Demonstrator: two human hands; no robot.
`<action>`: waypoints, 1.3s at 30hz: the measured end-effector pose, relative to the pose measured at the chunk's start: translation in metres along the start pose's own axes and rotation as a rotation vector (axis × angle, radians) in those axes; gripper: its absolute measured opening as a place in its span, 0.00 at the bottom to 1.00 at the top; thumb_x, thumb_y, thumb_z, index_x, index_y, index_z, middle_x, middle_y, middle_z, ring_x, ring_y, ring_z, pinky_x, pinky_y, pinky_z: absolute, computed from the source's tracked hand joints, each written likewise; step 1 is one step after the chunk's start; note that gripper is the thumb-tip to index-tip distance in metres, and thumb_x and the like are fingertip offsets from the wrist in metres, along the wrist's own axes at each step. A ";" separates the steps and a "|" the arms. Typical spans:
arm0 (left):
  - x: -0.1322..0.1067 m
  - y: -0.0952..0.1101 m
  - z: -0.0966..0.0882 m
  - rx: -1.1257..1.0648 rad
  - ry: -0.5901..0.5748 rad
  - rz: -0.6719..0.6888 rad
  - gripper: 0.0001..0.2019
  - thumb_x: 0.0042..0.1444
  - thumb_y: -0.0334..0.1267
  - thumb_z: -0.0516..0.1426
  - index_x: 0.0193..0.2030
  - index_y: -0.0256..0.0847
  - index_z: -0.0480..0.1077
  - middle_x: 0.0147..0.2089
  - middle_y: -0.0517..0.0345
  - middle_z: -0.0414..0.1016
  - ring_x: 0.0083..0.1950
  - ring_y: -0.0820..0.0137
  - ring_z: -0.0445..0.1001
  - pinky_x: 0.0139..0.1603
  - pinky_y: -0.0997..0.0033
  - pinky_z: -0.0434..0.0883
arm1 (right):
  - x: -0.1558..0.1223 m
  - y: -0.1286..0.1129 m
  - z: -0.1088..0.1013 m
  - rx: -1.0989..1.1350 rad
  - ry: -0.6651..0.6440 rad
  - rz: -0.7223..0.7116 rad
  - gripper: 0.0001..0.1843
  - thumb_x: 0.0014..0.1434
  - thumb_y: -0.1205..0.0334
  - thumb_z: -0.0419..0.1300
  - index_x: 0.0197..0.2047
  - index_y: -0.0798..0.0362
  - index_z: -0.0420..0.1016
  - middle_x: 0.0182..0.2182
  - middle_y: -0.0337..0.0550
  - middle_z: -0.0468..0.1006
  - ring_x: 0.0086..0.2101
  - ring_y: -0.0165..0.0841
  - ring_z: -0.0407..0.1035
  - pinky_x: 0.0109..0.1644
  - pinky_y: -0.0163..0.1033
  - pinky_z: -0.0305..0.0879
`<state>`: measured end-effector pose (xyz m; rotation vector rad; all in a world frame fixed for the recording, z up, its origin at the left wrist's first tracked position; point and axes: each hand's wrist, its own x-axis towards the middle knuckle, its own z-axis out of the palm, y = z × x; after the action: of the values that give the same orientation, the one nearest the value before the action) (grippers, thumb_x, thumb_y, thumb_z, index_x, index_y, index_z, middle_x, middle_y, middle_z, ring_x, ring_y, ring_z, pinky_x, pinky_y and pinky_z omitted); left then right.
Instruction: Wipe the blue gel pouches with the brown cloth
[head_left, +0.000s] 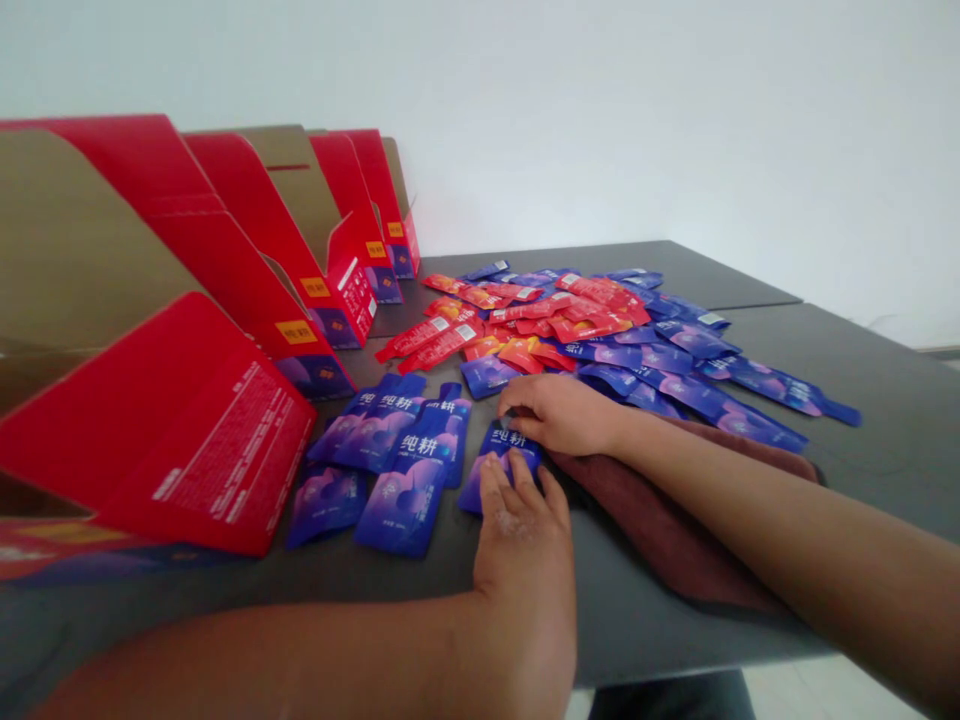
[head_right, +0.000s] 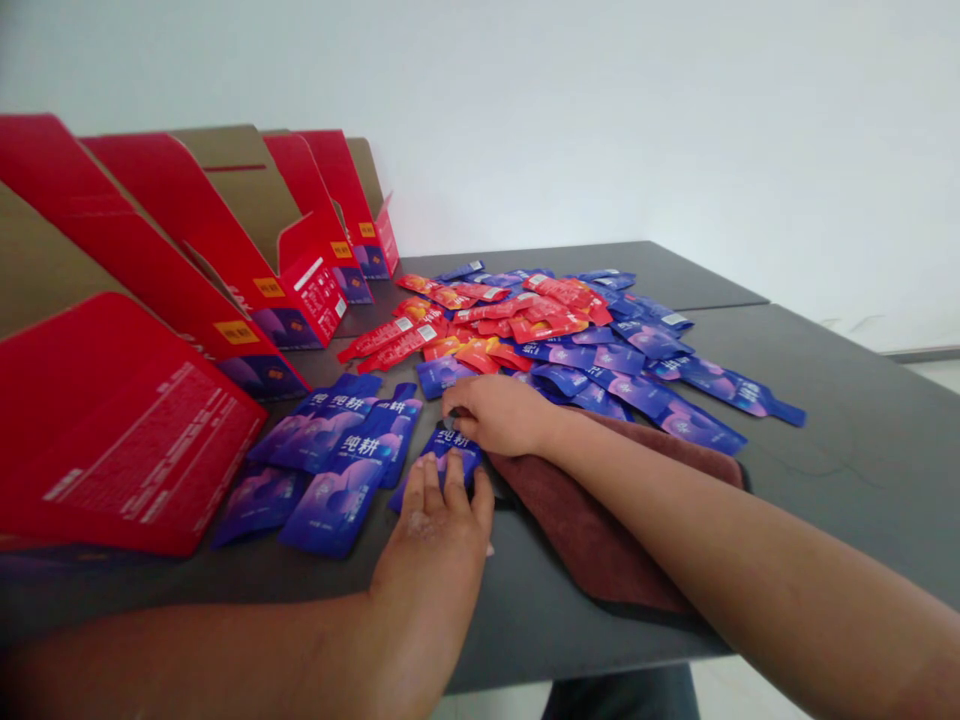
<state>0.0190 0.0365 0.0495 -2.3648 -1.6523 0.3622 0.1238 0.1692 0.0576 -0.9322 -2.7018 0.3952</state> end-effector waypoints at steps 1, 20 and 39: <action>0.000 0.000 0.000 0.003 0.001 0.005 0.24 0.60 0.31 0.53 0.64 0.38 0.61 0.64 0.35 0.63 0.62 0.47 0.66 0.60 0.46 0.67 | 0.000 0.001 0.000 -0.029 0.007 0.013 0.08 0.57 0.69 0.56 0.40 0.56 0.76 0.38 0.45 0.78 0.37 0.33 0.69 0.40 0.36 0.61; 0.000 -0.001 -0.003 0.043 -0.029 0.041 0.24 0.61 0.30 0.50 0.65 0.36 0.61 0.64 0.35 0.64 0.61 0.50 0.67 0.62 0.48 0.65 | -0.001 -0.007 -0.002 -0.025 -0.040 -0.095 0.08 0.56 0.69 0.56 0.38 0.55 0.75 0.36 0.44 0.77 0.37 0.33 0.69 0.41 0.35 0.61; -0.003 -0.003 -0.009 0.080 -0.068 0.053 0.25 0.61 0.28 0.48 0.66 0.38 0.59 0.64 0.38 0.63 0.62 0.49 0.65 0.62 0.47 0.66 | -0.002 -0.003 0.000 -0.105 -0.003 0.041 0.09 0.56 0.67 0.55 0.38 0.55 0.75 0.35 0.45 0.78 0.35 0.33 0.69 0.38 0.36 0.58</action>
<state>0.0182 0.0347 0.0589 -2.3655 -1.5745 0.5146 0.1236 0.1663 0.0587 -1.0168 -2.7334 0.2647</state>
